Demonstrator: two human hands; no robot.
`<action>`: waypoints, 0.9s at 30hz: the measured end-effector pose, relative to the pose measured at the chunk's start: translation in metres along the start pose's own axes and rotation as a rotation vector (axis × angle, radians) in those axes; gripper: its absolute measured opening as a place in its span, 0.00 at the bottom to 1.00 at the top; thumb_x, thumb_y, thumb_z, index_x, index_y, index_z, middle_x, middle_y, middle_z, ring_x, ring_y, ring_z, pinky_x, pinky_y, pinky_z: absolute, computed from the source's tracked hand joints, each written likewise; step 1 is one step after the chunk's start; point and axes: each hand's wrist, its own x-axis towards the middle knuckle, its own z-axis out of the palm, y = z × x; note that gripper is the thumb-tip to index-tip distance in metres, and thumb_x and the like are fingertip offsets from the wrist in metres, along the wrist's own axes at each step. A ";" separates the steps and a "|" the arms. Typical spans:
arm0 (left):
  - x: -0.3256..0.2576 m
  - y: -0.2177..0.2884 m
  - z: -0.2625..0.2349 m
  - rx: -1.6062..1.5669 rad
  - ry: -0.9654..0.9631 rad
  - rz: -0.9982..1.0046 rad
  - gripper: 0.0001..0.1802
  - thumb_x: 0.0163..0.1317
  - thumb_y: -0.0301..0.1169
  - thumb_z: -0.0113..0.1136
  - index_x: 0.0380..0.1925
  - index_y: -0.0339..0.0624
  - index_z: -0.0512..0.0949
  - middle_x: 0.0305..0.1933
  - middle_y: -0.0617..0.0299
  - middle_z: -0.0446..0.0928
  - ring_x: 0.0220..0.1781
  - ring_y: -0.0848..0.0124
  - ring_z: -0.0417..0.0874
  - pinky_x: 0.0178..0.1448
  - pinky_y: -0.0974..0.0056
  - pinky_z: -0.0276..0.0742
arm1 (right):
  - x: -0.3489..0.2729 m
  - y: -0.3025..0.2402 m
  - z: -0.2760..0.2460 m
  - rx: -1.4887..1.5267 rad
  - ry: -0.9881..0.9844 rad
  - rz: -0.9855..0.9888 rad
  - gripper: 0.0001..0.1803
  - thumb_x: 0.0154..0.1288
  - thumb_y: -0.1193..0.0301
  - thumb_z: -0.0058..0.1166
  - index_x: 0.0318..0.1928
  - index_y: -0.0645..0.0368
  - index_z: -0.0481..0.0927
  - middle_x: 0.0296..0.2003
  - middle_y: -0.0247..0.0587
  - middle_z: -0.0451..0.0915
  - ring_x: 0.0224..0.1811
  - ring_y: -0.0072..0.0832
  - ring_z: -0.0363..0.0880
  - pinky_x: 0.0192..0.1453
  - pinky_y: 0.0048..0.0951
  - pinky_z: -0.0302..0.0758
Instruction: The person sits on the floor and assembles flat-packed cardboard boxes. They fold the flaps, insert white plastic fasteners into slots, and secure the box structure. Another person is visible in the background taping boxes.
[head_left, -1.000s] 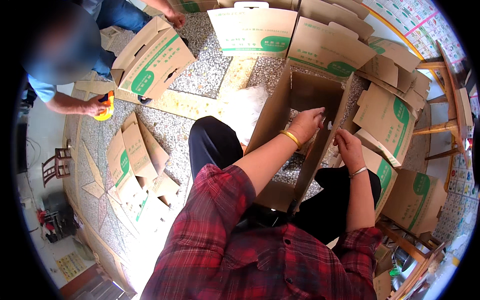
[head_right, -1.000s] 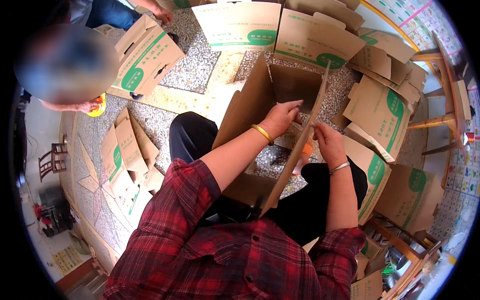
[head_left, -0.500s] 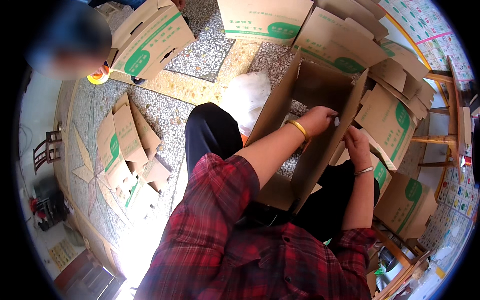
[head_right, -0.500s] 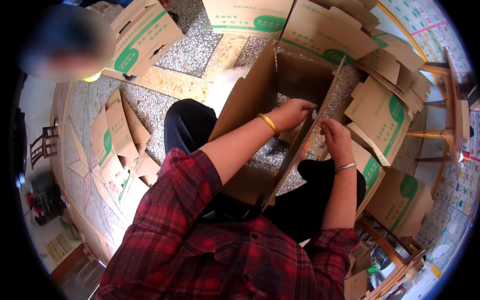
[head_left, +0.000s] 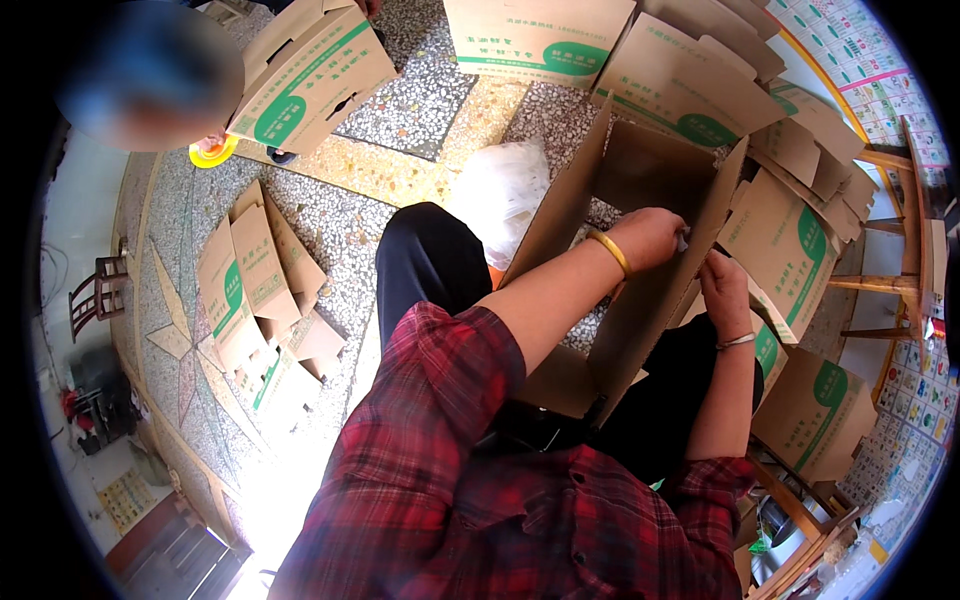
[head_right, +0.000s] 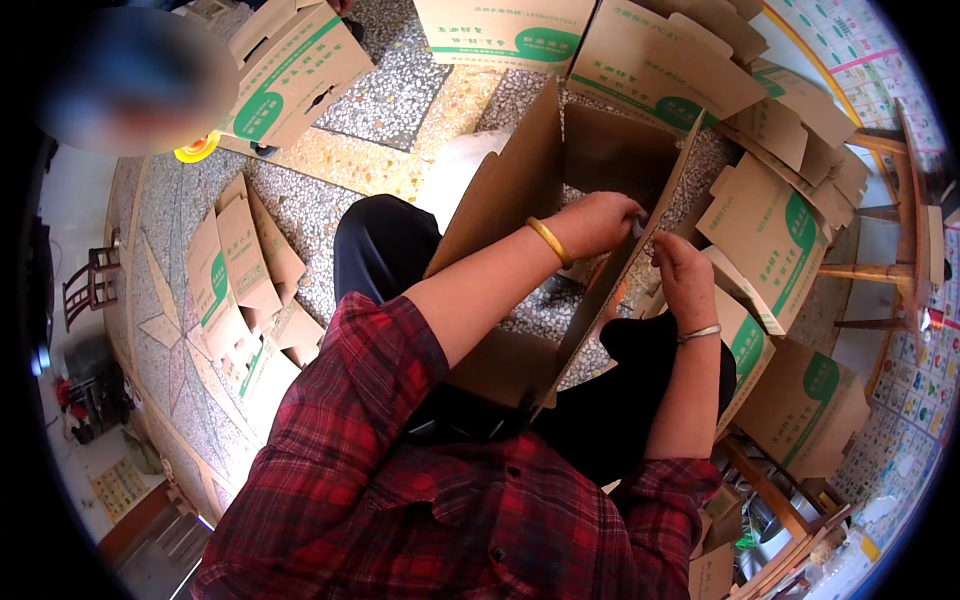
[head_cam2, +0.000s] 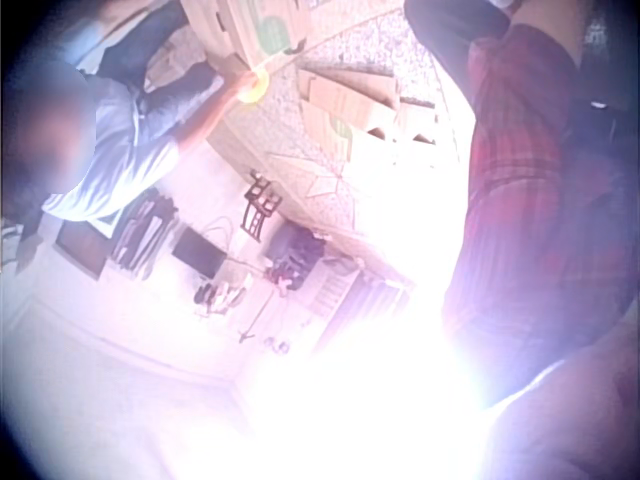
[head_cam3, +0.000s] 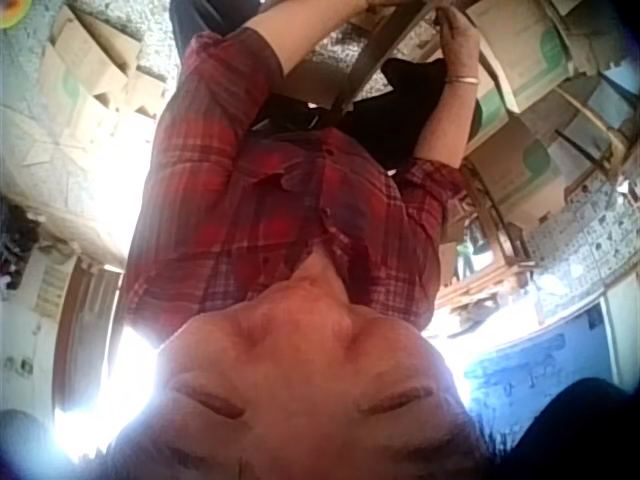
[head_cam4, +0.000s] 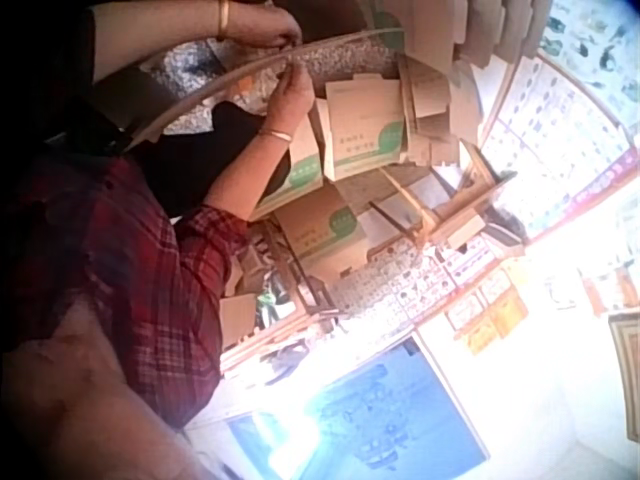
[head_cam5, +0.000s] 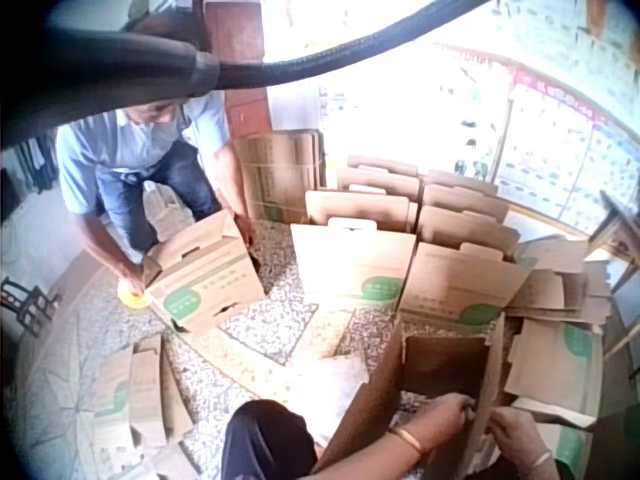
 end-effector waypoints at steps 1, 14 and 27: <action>-0.001 0.000 0.000 0.026 0.000 0.006 0.13 0.56 0.31 0.48 0.38 0.42 0.79 0.40 0.49 0.78 0.45 0.52 0.77 0.49 0.56 0.73 | 0.000 0.001 0.001 0.000 0.006 0.002 0.10 0.58 0.78 0.50 0.42 0.61 0.77 0.26 0.45 0.78 0.28 0.32 0.79 0.34 0.28 0.74; -0.008 0.000 -0.008 0.114 -0.038 0.028 0.13 0.57 0.32 0.47 0.37 0.42 0.78 0.39 0.47 0.77 0.43 0.50 0.77 0.47 0.53 0.73 | 0.001 -0.016 0.004 -0.104 0.048 0.000 0.08 0.59 0.75 0.51 0.40 0.59 0.77 0.27 0.47 0.78 0.28 0.38 0.79 0.33 0.31 0.74; -0.011 0.001 -0.008 0.082 0.073 0.048 0.14 0.59 0.32 0.49 0.42 0.41 0.77 0.39 0.48 0.77 0.44 0.51 0.77 0.47 0.54 0.73 | 0.001 -0.020 0.007 -0.173 0.101 -0.002 0.08 0.59 0.72 0.51 0.39 0.57 0.78 0.27 0.45 0.78 0.29 0.40 0.78 0.33 0.35 0.73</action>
